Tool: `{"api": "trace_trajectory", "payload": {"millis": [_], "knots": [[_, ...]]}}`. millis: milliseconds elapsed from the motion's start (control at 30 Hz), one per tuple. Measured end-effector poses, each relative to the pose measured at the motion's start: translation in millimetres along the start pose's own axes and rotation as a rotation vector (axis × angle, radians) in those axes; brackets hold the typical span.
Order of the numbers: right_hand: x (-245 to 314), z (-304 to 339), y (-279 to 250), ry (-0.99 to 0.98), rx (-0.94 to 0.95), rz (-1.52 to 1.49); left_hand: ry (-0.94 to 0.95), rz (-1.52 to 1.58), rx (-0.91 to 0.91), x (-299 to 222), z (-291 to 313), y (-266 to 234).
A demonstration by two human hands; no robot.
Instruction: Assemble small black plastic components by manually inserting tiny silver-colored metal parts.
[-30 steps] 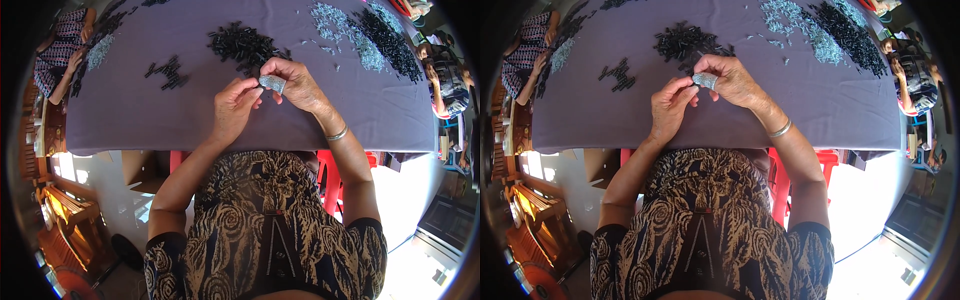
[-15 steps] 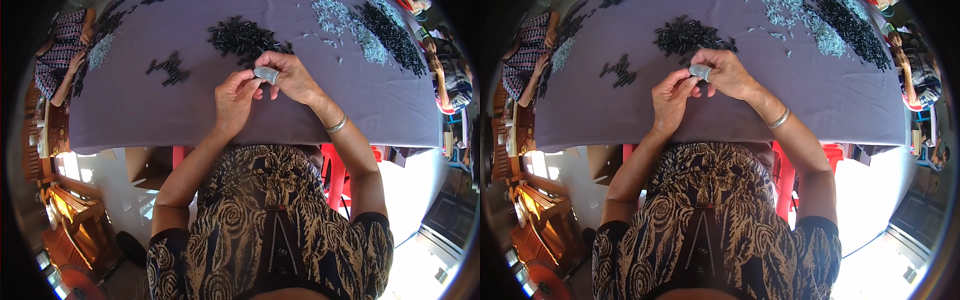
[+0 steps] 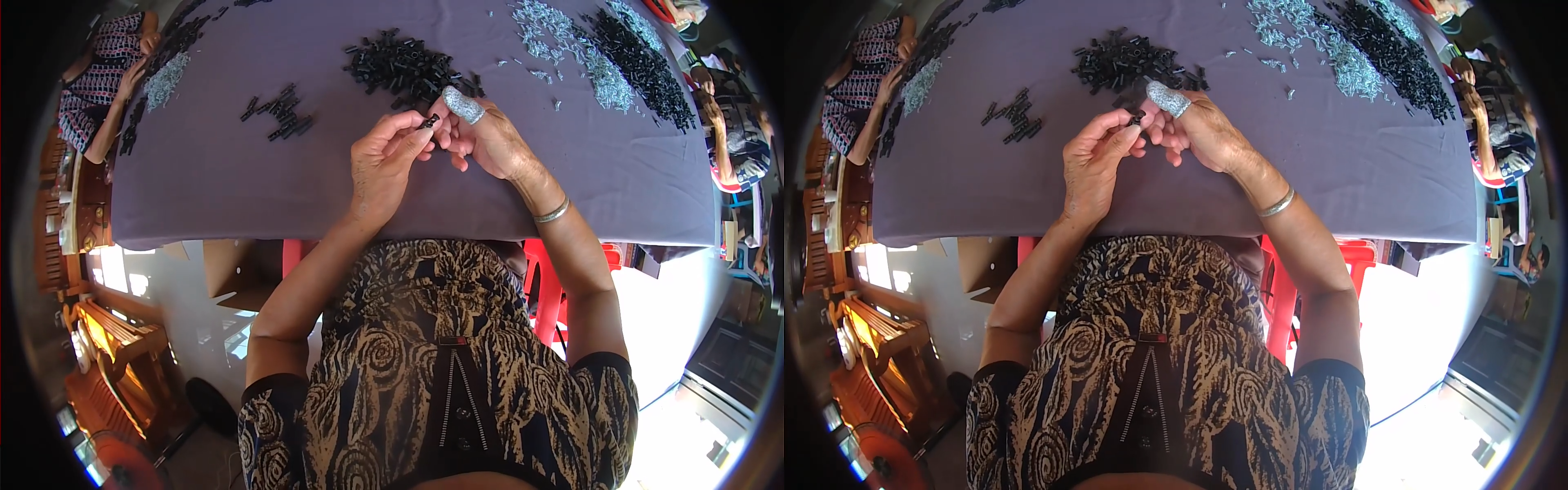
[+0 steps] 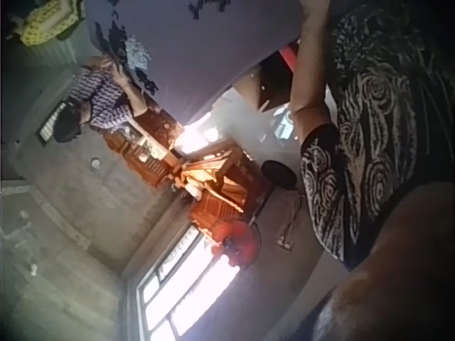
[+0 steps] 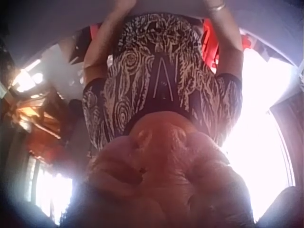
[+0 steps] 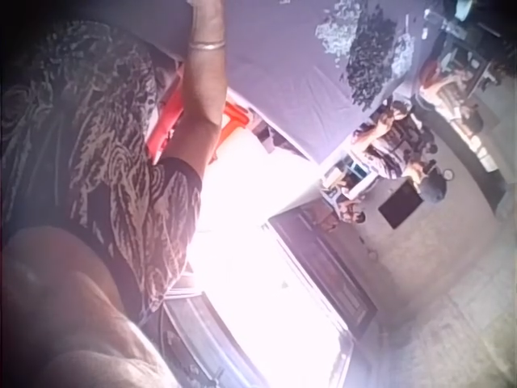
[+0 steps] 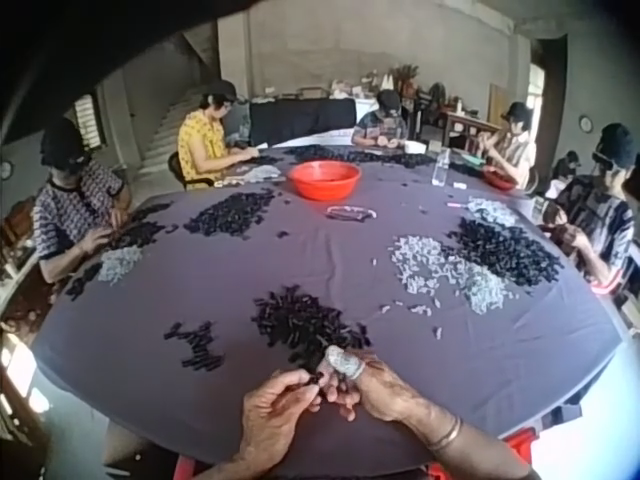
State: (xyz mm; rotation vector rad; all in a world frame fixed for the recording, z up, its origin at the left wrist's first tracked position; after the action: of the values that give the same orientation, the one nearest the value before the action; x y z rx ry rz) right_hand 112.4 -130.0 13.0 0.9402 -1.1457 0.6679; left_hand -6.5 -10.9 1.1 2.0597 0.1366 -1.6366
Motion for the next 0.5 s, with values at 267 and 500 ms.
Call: {"api": "trace_trajectory", "payload": {"millis": [267,500], "knots": [[-6.3,6.5,15.2,0.095,0.168,-0.100,0.107,0.126,0.015,-1.3,1.8,6.0],[-6.8,5.3,11.9,0.262,0.286,-0.269,0.169,0.006,0.057,-2.2,4.9,8.9]]}}
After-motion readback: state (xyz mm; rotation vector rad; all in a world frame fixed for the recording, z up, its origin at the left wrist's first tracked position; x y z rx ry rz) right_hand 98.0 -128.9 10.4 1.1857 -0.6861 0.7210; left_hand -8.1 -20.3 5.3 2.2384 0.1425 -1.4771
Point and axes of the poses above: each hand's wrist, its own z-axis away from the middle knuckle, its own y-axis out of the palm, x = y × z, the point moved 1 cm from there along -z, towards the middle knuckle
